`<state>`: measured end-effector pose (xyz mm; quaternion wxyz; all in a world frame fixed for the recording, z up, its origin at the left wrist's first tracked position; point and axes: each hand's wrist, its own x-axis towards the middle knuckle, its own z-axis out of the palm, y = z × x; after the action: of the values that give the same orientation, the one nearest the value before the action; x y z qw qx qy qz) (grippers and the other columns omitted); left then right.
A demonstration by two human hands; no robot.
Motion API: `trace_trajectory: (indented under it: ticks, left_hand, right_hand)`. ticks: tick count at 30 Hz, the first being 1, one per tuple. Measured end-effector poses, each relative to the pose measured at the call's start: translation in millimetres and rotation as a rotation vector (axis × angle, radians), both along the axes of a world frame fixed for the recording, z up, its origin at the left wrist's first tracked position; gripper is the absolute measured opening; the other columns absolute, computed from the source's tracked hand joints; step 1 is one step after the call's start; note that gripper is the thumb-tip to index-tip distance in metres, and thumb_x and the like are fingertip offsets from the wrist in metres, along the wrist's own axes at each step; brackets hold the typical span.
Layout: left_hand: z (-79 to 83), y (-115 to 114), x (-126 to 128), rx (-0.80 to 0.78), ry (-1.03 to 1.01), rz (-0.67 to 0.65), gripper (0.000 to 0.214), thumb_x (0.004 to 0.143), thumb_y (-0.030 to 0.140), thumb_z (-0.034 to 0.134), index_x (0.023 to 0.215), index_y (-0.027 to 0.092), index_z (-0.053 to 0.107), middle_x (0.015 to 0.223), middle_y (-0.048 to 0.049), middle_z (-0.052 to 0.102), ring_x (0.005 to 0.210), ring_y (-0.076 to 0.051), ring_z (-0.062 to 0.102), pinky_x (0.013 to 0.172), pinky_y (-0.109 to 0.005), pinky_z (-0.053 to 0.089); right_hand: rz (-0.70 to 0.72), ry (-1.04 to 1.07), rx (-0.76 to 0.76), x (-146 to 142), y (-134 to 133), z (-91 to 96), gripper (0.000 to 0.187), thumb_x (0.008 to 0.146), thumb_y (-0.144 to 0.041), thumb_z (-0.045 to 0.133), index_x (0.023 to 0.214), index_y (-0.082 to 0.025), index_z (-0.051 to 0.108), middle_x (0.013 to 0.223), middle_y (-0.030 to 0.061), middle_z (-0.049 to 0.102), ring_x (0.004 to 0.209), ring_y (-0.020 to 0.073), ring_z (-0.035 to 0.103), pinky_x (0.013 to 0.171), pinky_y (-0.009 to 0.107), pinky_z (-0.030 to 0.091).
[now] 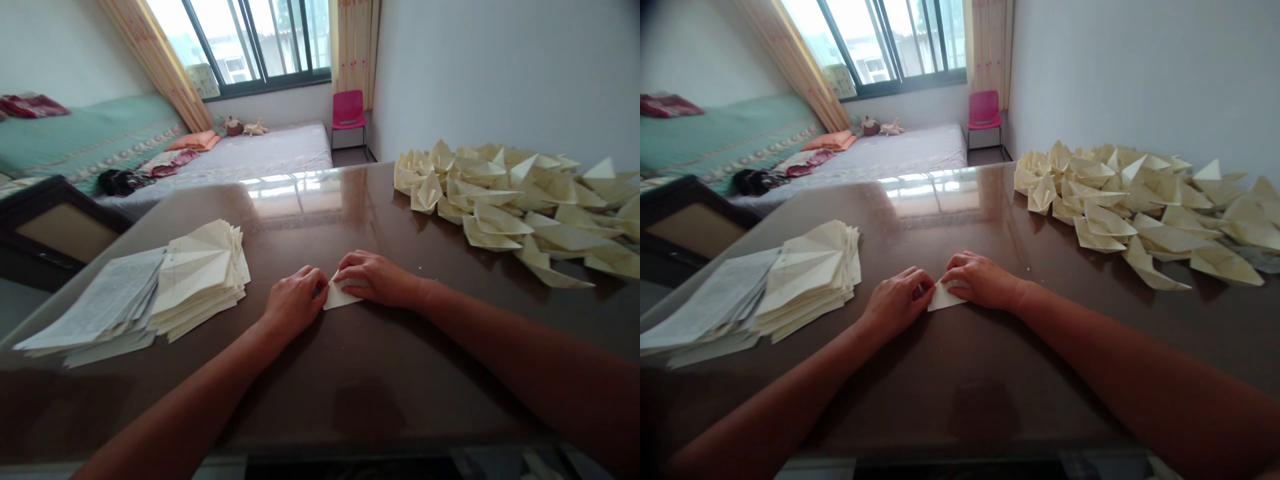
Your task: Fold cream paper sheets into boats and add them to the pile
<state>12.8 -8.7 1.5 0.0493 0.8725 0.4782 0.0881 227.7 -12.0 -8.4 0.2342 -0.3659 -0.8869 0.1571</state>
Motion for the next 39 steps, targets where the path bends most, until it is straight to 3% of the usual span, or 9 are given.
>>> trace_trajectory:
  ticks: [8,14,19,24,28,30,32,35,39]
  left_hand:
    - [-3.9,-10,0,0.220,0.178,-0.168,0.022,0.095,0.029,0.042,0.091,0.022,0.063,0.090,-0.0030,0.063,0.085,-0.016,0.058,0.060,-0.024,0.039]
    - [5.6,-20,1,0.208,0.216,-0.226,0.024,0.095,0.029,0.040,0.091,0.021,0.063,0.092,-0.0043,0.061,0.086,-0.017,0.055,0.056,-0.024,0.041]
    - [13.8,-25,2,0.202,0.256,-0.230,0.026,0.096,0.030,0.039,0.098,0.021,0.063,0.093,-0.0052,0.061,0.090,-0.020,0.053,0.058,-0.027,0.044]
    - [15.3,-27,4,0.243,0.292,-0.239,0.025,0.095,0.028,0.040,0.098,0.019,0.063,0.092,-0.0066,0.060,0.088,-0.021,0.053,0.060,-0.029,0.047]
    - [8.1,-23,3,0.263,0.213,-0.271,0.027,0.095,0.029,0.040,0.091,0.018,0.064,0.094,-0.0074,0.060,0.093,-0.021,0.053,0.069,-0.031,0.050]
    - [2.3,-18,3,0.278,0.140,-0.309,0.028,0.095,0.032,0.041,0.088,0.016,0.063,0.102,-0.0084,0.060,0.099,-0.022,0.052,0.079,-0.033,0.051]
    - [-2.8,-13,3,0.283,0.089,-0.343,0.029,0.095,0.035,0.043,0.088,0.015,0.062,0.107,-0.0095,0.059,0.102,-0.022,0.052,0.086,-0.035,0.050]
    - [-6.4,-8,4,0.271,0.069,-0.348,0.031,0.094,0.039,0.045,0.089,0.014,0.061,0.102,-0.0096,0.060,0.098,-0.022,0.053,0.086,-0.037,0.050]
    - [-4.5,-8,5,0.252,0.042,-0.338,0.028,0.093,0.038,0.046,0.090,0.015,0.061,0.101,-0.0095,0.060,0.097,-0.023,0.053,0.085,-0.038,0.051]
  right_hand:
    - [-0.051,0.000,-0.022,1,-1,0.5,0.033,0.083,-0.023,0.061,0.115,-0.019,0.063,0.103,0.0072,0.063,0.096,0.0182,0.058,0.086,0.031,0.046]
    - [-0.008,-0.026,0.059,1,1,-4.5,0.036,0.089,-0.013,0.048,0.120,-0.024,0.063,0.103,0.0075,0.062,0.096,0.0168,0.055,0.087,0.031,0.044]
    - [0.044,-0.306,0.173,-4,-8,6.6,0.038,0.093,-0.018,0.047,0.126,-0.032,0.057,0.112,0.0066,0.059,0.104,0.0202,0.049,0.084,0.033,0.040]
    - [-0.065,-0.476,0.188,-1,-13,17.8,0.037,0.092,-0.023,0.051,0.128,-0.032,0.056,0.114,0.0076,0.060,0.106,0.0224,0.048,0.079,0.032,0.037]
    - [-0.287,-0.373,0.085,21,5,13.0,0.035,0.089,-0.015,0.048,0.115,-0.032,0.065,0.114,0.0036,0.062,0.102,0.0182,0.055,0.075,0.026,0.038]
    - [-0.489,-0.256,0.021,35,16,12.4,0.030,0.091,-0.018,0.044,0.109,-0.025,0.067,0.110,0.0039,0.065,0.093,0.0154,0.059,0.074,0.024,0.039]
    - [-0.593,-0.237,-0.070,47,23,15.1,0.027,0.092,-0.027,0.044,0.103,-0.019,0.067,0.098,0.0051,0.069,0.083,0.0154,0.062,0.070,0.024,0.039]
    - [-0.563,-0.326,-0.257,56,25,21.9,0.032,0.089,-0.043,0.049,0.091,-0.018,0.068,0.085,0.0052,0.071,0.074,0.0158,0.062,0.062,0.024,0.038]
    - [-0.465,-0.370,-0.393,53,18,27.3,0.035,0.075,-0.053,0.064,0.088,-0.021,0.066,0.087,0.0030,0.070,0.073,0.0151,0.062,0.057,0.021,0.037]
